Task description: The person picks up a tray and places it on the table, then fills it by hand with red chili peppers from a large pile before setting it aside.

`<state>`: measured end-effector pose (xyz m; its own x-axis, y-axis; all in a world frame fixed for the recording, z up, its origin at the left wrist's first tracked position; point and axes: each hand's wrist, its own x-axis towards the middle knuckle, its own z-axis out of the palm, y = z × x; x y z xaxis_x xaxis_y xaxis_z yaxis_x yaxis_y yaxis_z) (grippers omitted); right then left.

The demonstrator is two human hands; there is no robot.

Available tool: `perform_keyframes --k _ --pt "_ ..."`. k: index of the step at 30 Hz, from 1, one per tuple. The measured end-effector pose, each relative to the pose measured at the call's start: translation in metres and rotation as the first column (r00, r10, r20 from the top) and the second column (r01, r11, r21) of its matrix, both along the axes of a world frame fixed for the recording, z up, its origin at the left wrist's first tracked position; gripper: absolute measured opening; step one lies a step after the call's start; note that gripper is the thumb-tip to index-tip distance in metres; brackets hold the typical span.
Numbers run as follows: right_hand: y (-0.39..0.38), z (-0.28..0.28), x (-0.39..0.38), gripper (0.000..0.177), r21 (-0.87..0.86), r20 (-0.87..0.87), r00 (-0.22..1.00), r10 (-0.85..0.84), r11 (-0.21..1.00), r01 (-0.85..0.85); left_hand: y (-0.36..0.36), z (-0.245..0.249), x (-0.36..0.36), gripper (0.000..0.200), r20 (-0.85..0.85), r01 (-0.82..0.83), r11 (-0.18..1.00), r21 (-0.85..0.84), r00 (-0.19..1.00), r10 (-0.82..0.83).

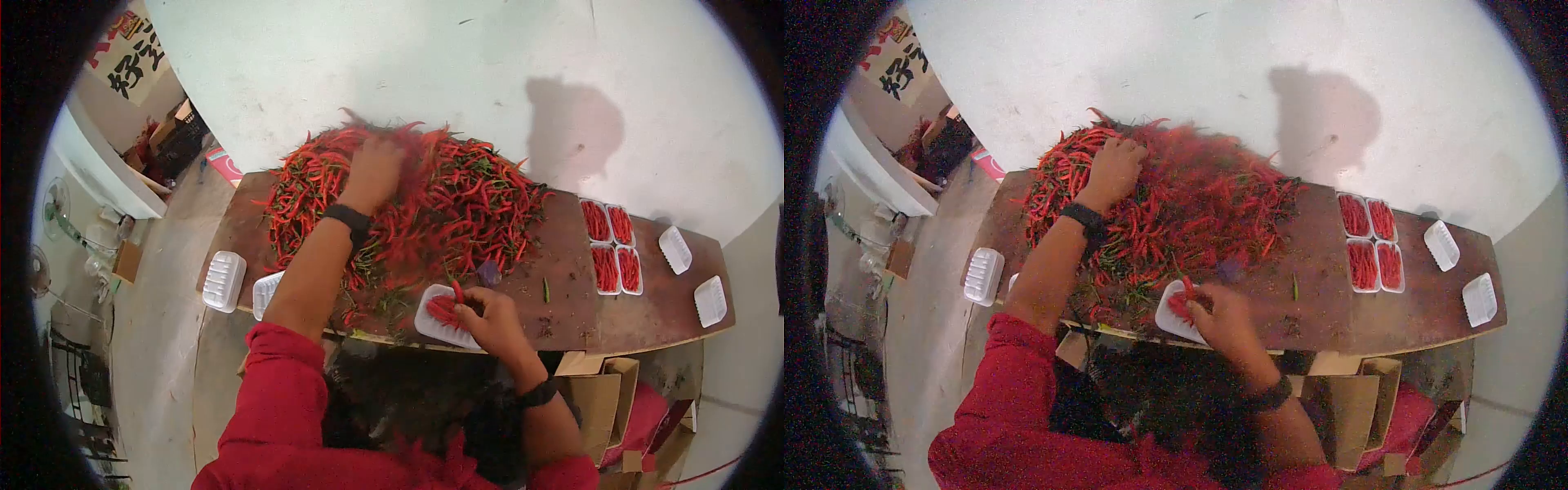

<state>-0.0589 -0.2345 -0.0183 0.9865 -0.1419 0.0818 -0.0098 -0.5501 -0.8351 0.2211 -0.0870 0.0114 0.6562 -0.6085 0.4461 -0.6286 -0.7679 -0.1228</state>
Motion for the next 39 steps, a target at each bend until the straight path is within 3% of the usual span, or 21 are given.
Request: perform_keyframes --k 2,4,8,11,14,17,19,24,26,27,29,30,31,32,33,35,37,38,39 --pt "0.005 0.003 -0.001 0.024 -0.009 0.042 0.999 0.026 1.0 -0.026 0.01 -0.003 -0.012 0.022 0.015 0.046 0.999 0.016 0.999 -0.046" --pt "0.012 0.017 -0.004 0.023 0.079 -0.074 0.996 0.047 0.996 -0.041 0.019 -0.007 -0.029 0.021 0.043 0.068 0.997 0.035 0.997 -0.069" --pt "0.019 0.008 -0.005 0.019 0.088 0.001 0.997 0.076 0.993 -0.076 0.035 -0.022 -0.063 0.02 0.071 0.157 0.986 0.056 0.984 -0.161" --pt "0.023 -0.001 -0.005 0.018 0.006 0.085 0.994 0.07 0.997 -0.071 0.047 -0.031 -0.081 0.021 -0.016 0.179 0.983 0.029 0.984 -0.178" --pt "0.025 -0.004 -0.005 0.019 -0.02 0.002 0.996 0.09 0.996 -0.09 0.058 -0.037 -0.095 0.023 -0.023 0.229 0.973 -0.015 0.973 -0.229" --pt "0.027 -0.013 -0.003 0.021 -0.009 0.043 0.997 0.066 0.998 -0.066 0.067 -0.035 -0.106 0.026 -0.079 0.224 0.971 -0.078 0.97 -0.23" --pt "0.027 -0.027 0.002 0.024 0.172 0.033 0.997 0.063 0.983 -0.068 0.07 -0.031 -0.11 0.025 -0.112 0.169 0.981 -0.098 0.977 -0.179" --pt "0.031 -0.036 0.014 0.03 0.313 -0.085 0.995 0.052 0.949 -0.023 0.085 -0.025 -0.097 0.021 -0.198 0.01 0.996 -0.093 0.98 -0.028" --pt "0.035 -0.031 0.018 0.031 0.324 -0.121 0.991 0.056 0.946 -0.014 0.095 -0.041 -0.079 0.017 -0.12 0.071 0.933 -0.353 0.985 -0.12" --pt "0.036 -0.03 0.021 0.032 0.32 -0.154 0.985 0.071 0.947 -0.018 0.095 -0.033 -0.083 0.017 -0.12 0.071 0.934 -0.35 0.986 -0.12" --pt "0.041 -0.023 0.024 0.033 0.322 -0.187 0.978 0.087 0.947 -0.023 0.097 -0.007 -0.099 0.017 -0.527 -0.217 0.807 -0.549 0.839 -0.133" --pt "0.045 -0.015 0.023 0.032 0.416 -0.187 0.976 0.112 0.909 -0.024 0.097 -0.006 -0.103 0.017 -0.529 -0.218 0.81 -0.545 0.838 -0.13" --pt "0.049 -0.011 0.024 0.031 0.506 -0.184 0.973 0.136 0.862 -0.025 0.097 -0.007 -0.107 0.018 -0.617 -0.296 0.634 -0.714 0.695 -0.37" --pt "0.051 -0.013 0.027 0.031 0.511 -0.184 0.973 0.137 0.859 -0.025 0.097 -0.007 -0.113 0.019 -0.596 -0.417 0.426 -0.803 0.525 -0.608" --pt "0.053 -0.017 0.03 0.029 0.528 -0.182 0.974 0.132 0.849 -0.017 0.095 -0.006 -0.122 0.019 -0.599 -0.418 0.43 -0.8 0.525 -0.605" --pt "0.057 -0.022 0.035 0.028 0.546 -0.181 0.975 0.127 0.838 -0.008 0.089 -0.005 -0.145 0.022 -0.52 -0.625 0.237 -0.744 0.319 -0.792" --pt "0.064 -0.023 0.039 0.019 0.81 -0.182 0.971 0.156 0.584 0.058 0.085 -0.015 -0.156 0.023 -0.522 -0.63 0.249 -0.736 0.293 -0.801" --pt "0.067 -0.022 0.041 0.019 0.809 -0.185 0.97 0.155 0.584 0.061 0.083 -0.019 -0.162 0.022 -0.484 -0.649 0.225 -0.727 0.251 -0.838" --pt "0.069 -0.019 0.043 0.019 0.865 -0.164 0.976 0.143 0.497 0.073 0.081 -0.023 -0.168 0.021 -0.441 -0.67 0.201 -0.715 0.208 -0.873"
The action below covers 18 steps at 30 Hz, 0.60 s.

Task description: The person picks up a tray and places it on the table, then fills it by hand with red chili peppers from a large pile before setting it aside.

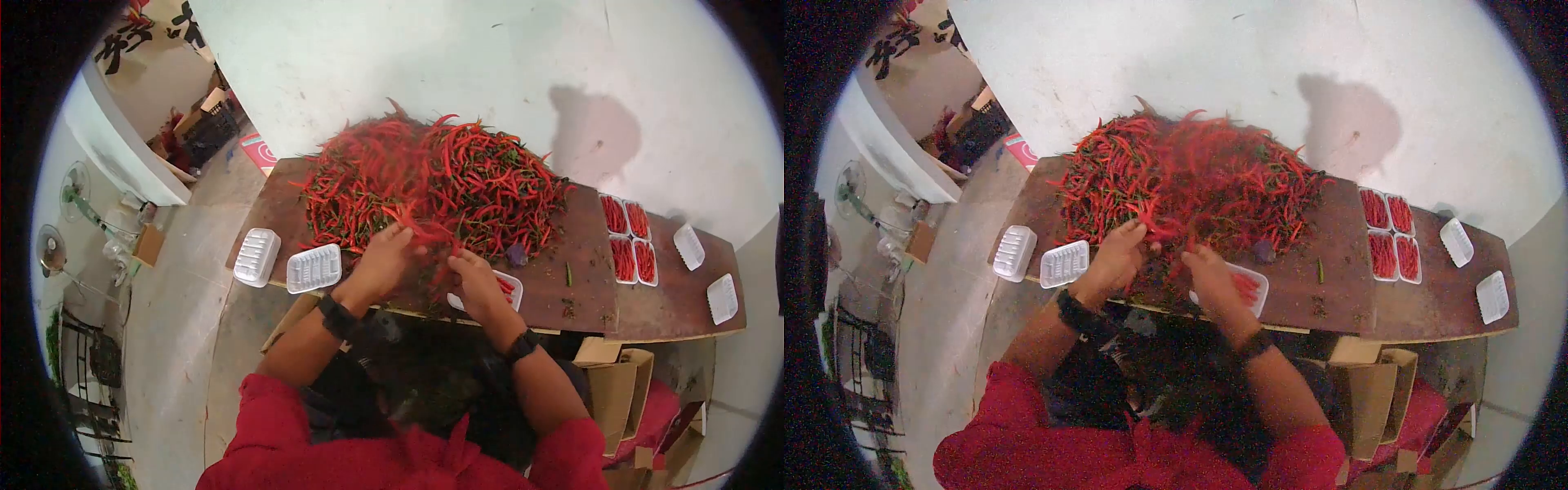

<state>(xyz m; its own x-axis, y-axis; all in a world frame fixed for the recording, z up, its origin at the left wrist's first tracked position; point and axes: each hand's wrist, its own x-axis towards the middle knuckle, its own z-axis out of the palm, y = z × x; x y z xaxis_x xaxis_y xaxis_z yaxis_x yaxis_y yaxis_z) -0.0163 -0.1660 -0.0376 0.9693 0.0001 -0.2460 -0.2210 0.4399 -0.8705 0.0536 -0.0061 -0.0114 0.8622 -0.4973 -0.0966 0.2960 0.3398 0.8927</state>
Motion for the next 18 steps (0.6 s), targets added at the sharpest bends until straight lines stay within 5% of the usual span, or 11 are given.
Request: perform_keyframes --k 5,18 --pt "0.005 -0.007 0.012 0.02 0.129 -0.013 0.998 -0.066 0.989 0.067 -0.007 -0.029 -0.002 0.022 -0.152 -0.023 0.992 -0.126 0.988 0.004" --pt "0.019 0.001 0.036 0.018 0.259 -0.135 0.974 -0.183 0.942 0.213 -0.013 -0.032 0.009 0.023 -0.074 0.085 0.992 -0.096 0.993 -0.092"
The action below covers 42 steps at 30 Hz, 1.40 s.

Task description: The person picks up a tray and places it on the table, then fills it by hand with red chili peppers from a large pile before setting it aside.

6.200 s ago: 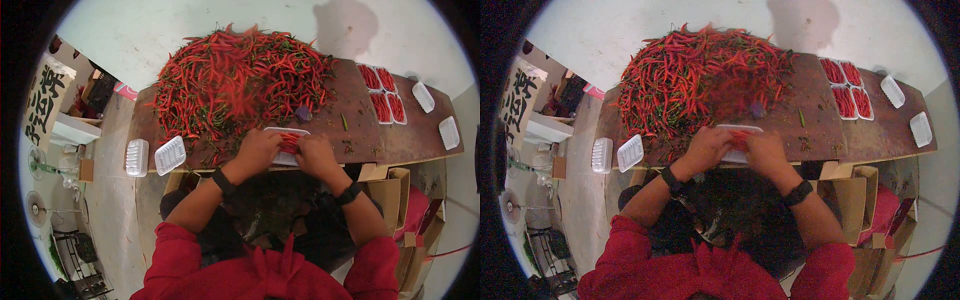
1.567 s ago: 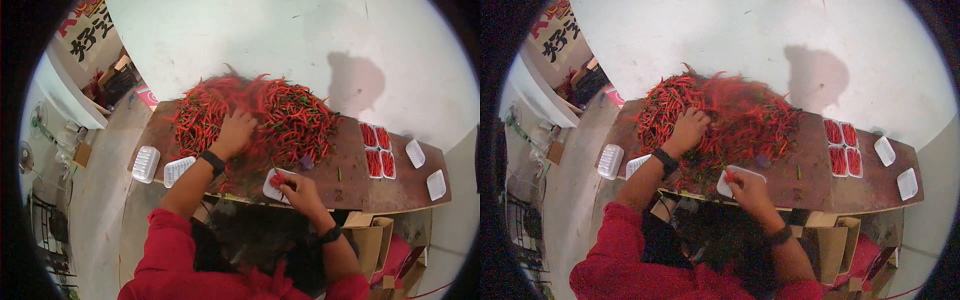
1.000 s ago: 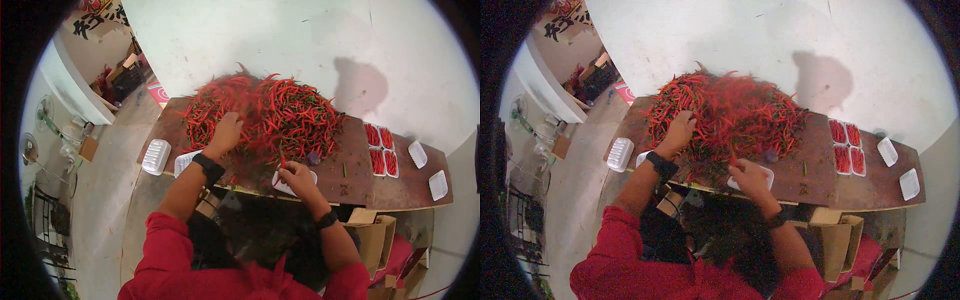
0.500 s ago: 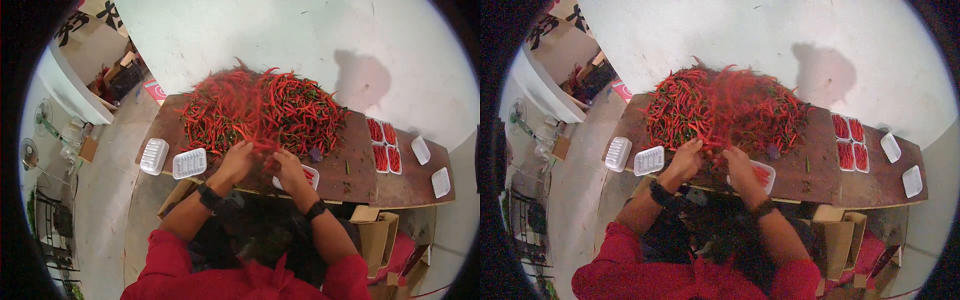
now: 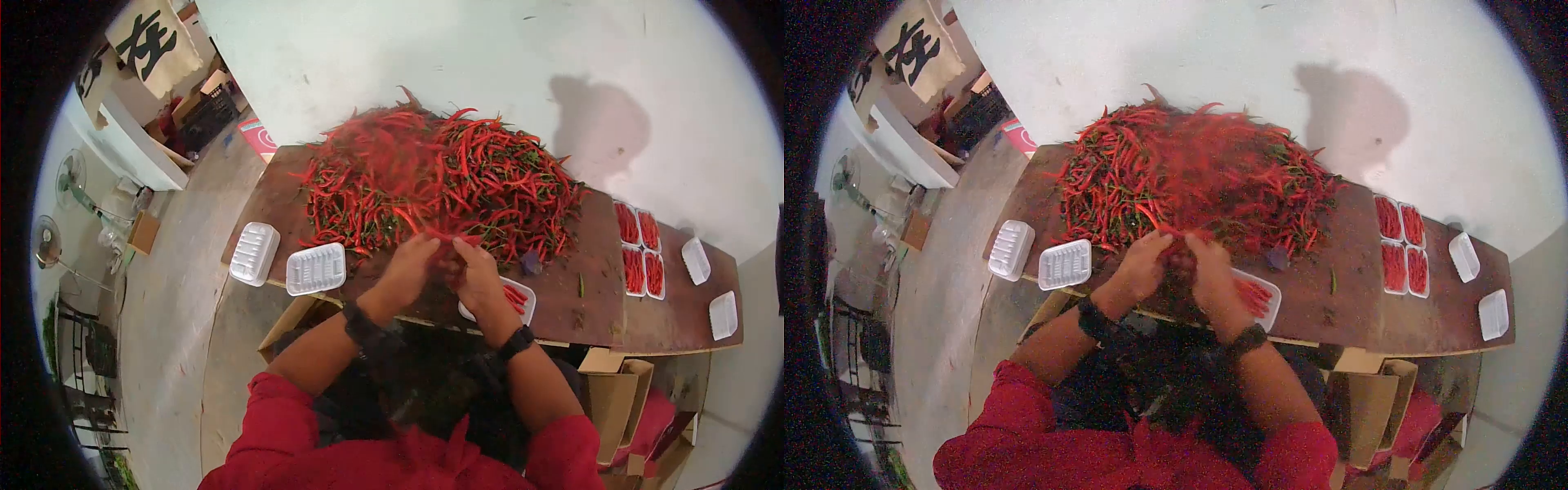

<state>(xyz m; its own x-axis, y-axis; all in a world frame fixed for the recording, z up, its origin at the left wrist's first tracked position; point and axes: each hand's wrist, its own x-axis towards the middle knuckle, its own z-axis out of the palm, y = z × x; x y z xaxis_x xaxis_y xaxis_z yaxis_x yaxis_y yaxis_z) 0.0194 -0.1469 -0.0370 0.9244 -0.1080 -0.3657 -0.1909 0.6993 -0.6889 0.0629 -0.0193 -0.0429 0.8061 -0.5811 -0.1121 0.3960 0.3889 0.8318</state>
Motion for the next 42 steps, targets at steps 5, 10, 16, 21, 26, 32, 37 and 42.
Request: perform_keyframes --k 5,10,16,21,26,32,37,42 --pt "0.0 0.007 0.006 0.01 -0.069 0.006 0.999 -0.042 0.997 0.042 -0.002 0.003 0.006 0.024 -0.045 -0.054 0.999 0.005 0.998 0.054" --pt "-0.006 0.01 0.005 0.008 -0.334 0.041 0.999 -0.029 0.942 0.041 -0.002 0.004 0.015 0.024 -0.023 -0.139 0.984 0.108 0.99 0.142" --pt "-0.019 0.003 0.013 0.011 -0.286 -0.007 0.986 -0.165 0.945 0.156 -0.007 0.014 0.033 0.018 0.339 -0.289 0.859 0.422 0.929 0.146" --pt "-0.042 -0.016 0.014 0.016 -0.332 0.004 0.993 -0.114 0.937 0.109 -0.03 0.054 0.089 0.021 0.849 -0.622 0.666 0.413 0.528 -0.033" --pt "-0.052 0.003 0.008 0.02 -0.223 0.045 0.998 -0.043 0.973 0.052 -0.07 0.071 0.169 0.026 0.947 -0.777 0.543 0.32 0.244 -0.209" --pt "-0.071 0.009 0.005 0.019 -0.264 0.049 0.997 -0.053 0.962 0.064 -0.099 0.08 0.209 0.038 0.816 -0.777 0.32 0.542 0.394 -0.424" --pt "-0.071 0.014 0.002 0.014 -0.275 -0.027 0.996 -0.081 0.959 0.071 -0.103 0.076 0.225 0.045 0.612 -0.667 0.149 0.73 0.54 -0.578" --pt "-0.07 0.016 -0.002 0.015 -0.352 -0.028 0.999 -0.023 0.936 0.011 -0.102 0.079 0.208 0.048 0.576 -0.659 0.111 0.744 0.548 -0.607"
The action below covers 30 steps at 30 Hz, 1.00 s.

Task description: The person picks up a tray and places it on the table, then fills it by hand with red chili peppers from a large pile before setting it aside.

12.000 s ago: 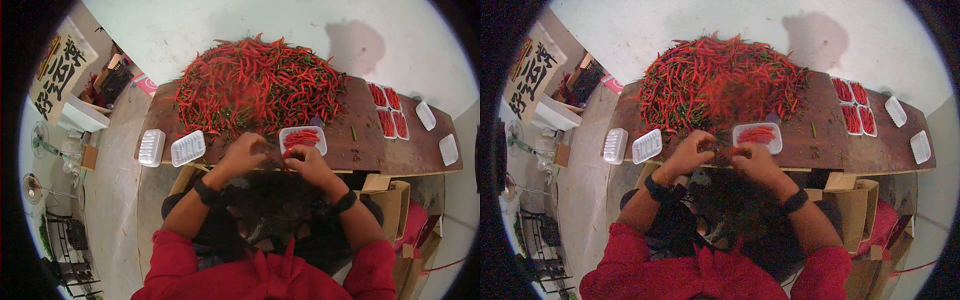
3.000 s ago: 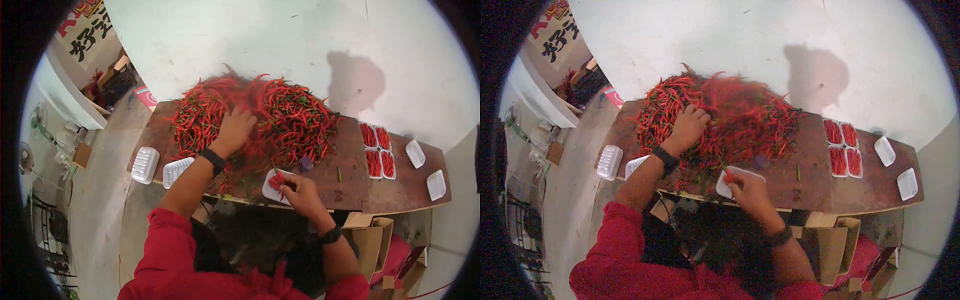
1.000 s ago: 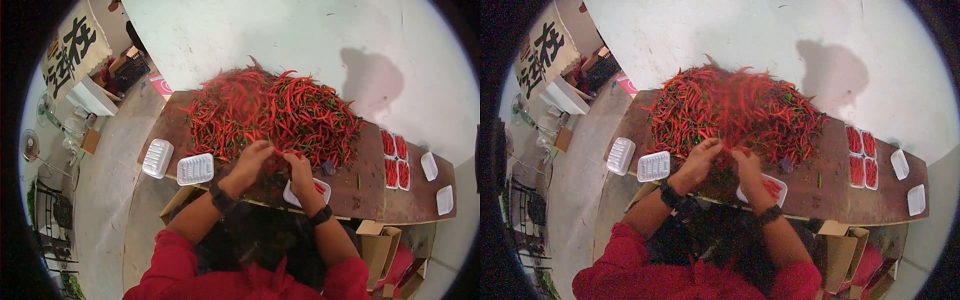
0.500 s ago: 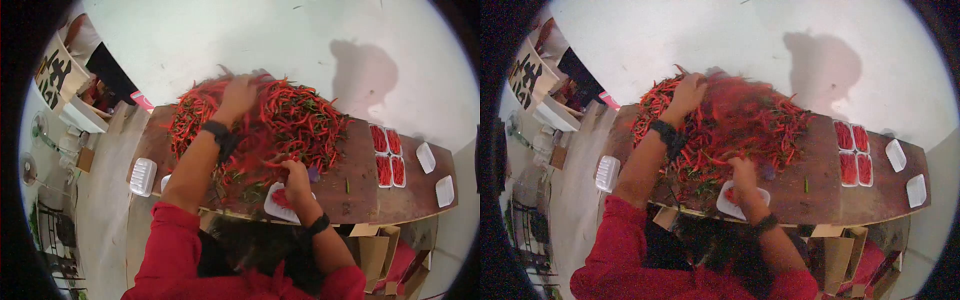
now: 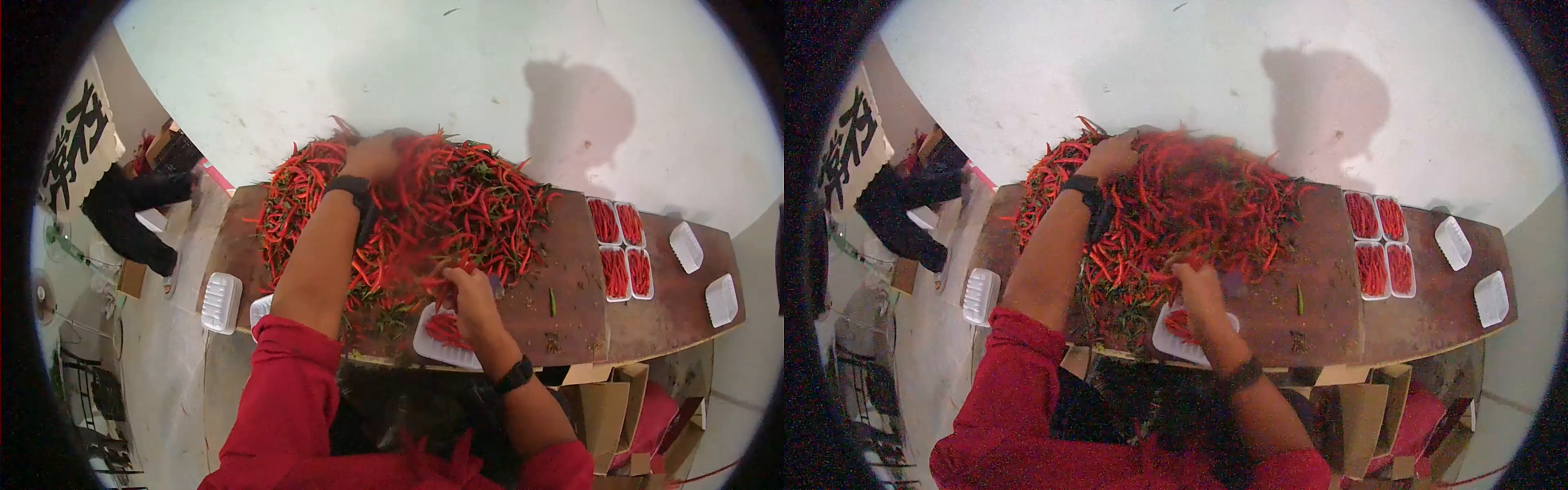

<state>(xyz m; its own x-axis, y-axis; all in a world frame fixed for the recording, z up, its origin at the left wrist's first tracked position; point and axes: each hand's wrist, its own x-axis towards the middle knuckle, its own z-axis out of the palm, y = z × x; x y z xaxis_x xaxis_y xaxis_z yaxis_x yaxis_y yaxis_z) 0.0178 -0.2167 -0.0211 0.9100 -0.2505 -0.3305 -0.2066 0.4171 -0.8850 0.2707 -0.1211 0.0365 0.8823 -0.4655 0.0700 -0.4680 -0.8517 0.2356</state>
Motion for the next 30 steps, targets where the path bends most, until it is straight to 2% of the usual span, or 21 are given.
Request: perform_keyframes --k 2,4,5,6,7,8,10,11,13,14,16,17,19,20,21,22,23,24,26,28,30 --pt "0.004 0.001 -0.003 0.015 -0.032 -0.014 1.0 -0.001 0.999 0.001 0.001 -0.001 -0.001 0.056 0.011 0.017 0.999 -0.041 1.0 -0.017" --pt "0.008 0.002 -0.006 0.016 -0.037 -0.043 0.999 -0.025 0.999 0.024 0.0 0.013 -0.015 0.059 -0.088 0.009 0.999 -0.033 0.996 -0.012" --pt "0.008 0.006 -0.009 0.016 -0.04 -0.043 0.999 -0.029 0.999 0.027 0.0 0.003 -0.001 0.059 -0.088 0.012 0.999 -0.036 0.996 -0.015" --pt "0.008 0.013 -0.013 0.016 -0.062 -0.046 0.999 -0.007 0.998 0.004 0.002 -0.018 0.026 0.057 -0.162 0.027 0.994 -0.104 0.986 -0.044" --pt "0.008 0.017 -0.016 0.017 -0.084 -0.048 0.999 0.014 0.996 -0.018 0.001 -0.017 0.028 0.055 -0.232 0.038 0.985 -0.171 0.97 -0.077" --pt "0.008 0.017 -0.018 0.017 -0.085 -0.048 0.999 0.01 0.996 -0.014 0.001 -0.018 0.027 0.055 -0.231 0.041 0.984 -0.172 0.969 -0.081" --pt "0.007 0.017 -0.02 0.017 -0.062 -0.034 0.998 0.051 0.997 -0.053 0.001 0.011 -0.005 0.043 -0.096 0.012 0.999 -0.052 0.995 -0.017" --pt "0.008 0.016 -0.02 0.017 -0.061 -0.032 0.998 0.052 0.997 -0.053 0.003 0.007 -0.004 0.043 -0.095 0.011 0.999 -0.051 0.995 -0.016" --pt "0.009 0.014 -0.02 0.016 -0.066 -0.078 0.996 0.031 0.997 -0.037 0.011 0.0 -0.003 0.029 -0.013 0.128 0.989 -0.076 0.991 -0.13" --pt "0.009 0.014 -0.02 0.016 -0.065 -0.079 0.996 0.034 0.997 -0.039 0.015 -0.004 -0.001 0.029 -0.014 0.126 0.989 -0.075 0.992 -0.127" --pt "0.01 0.016 -0.019 0.017 -0.012 -0.042 0.997 0.068 0.998 -0.068 0.023 0.002 -0.008 0.036 0.014 0.261 0.964 0.05 0.965 -0.262" --pt "0.011 0.014 -0.018 0.017 -0.009 -0.039 0.997 0.07 0.998 -0.07 0.029 0.006 -0.013 0.036 0.016 0.259 0.964 0.054 0.965 -0.26" --pt "0.013 0.005 -0.014 0.018 -0.086 -0.019 0.997 0.073 0.994 -0.074 0.042 0.017 -0.031 0.028 0.128 0.199 0.936 -0.289 0.977 -0.168" --pt "0.012 -0.003 -0.012 0.018 -0.083 -0.017 0.997 0.076 0.994 -0.077 0.048 0.022 -0.037 0.028 0.13 0.197 0.938 -0.286 0.978 -0.165" --pt "0.012 -0.007 -0.01 0.018 -0.126 -0.052 0.996 0.074 0.989 -0.08 0.056 0.025 -0.042 0.026 0.072 0.127 0.836 -0.533 0.992 -0.105" --pt "0.013 -0.01 -0.009 0.018 -0.169 -0.085 0.994 0.072 0.982 -0.085 0.063 0.027 -0.046 0.025 0.002 0.042 0.672 -0.74 0.998 -0.061" --pt "0.013 -0.012 -0.01 0.018 -0.169 -0.081 0.994 0.077 0.981 -0.09 0.072 0.024 -0.048 0.021 -0.07 0.007 0.523 -0.852 0.989 -0.128" --pt "0.014 -0.005 -0.013 0.018 -0.144 -0.065 0.996 0.067 0.987 -0.075 0.08 0.025 -0.057 0.021 -0.067 0.007 0.523 -0.852 0.99 -0.122" --pt "0.02 0.011 -0.019 0.018 -0.117 -0.047 0.997 0.058 0.991 -0.063 0.099 0.025 -0.088 0.019 -0.235 -0.063 0.489 -0.87 0.925 -0.298" --pt "0.026 0.023 -0.025 0.028 -0.062 -0.062 0.998 -0.012 0.998 0.008 0.101 0.017 -0.14 0.018 -0.39 -0.181 0.544 -0.819 0.872 -0.297" --pt "0.023 0.009 -0.025 0.024 -0.043 -0.072 0.996 0.059 0.997 -0.062 0.101 -0.001 -0.182 0.018 -0.432 -0.127 0.717 -0.685 0.864 -0.259"
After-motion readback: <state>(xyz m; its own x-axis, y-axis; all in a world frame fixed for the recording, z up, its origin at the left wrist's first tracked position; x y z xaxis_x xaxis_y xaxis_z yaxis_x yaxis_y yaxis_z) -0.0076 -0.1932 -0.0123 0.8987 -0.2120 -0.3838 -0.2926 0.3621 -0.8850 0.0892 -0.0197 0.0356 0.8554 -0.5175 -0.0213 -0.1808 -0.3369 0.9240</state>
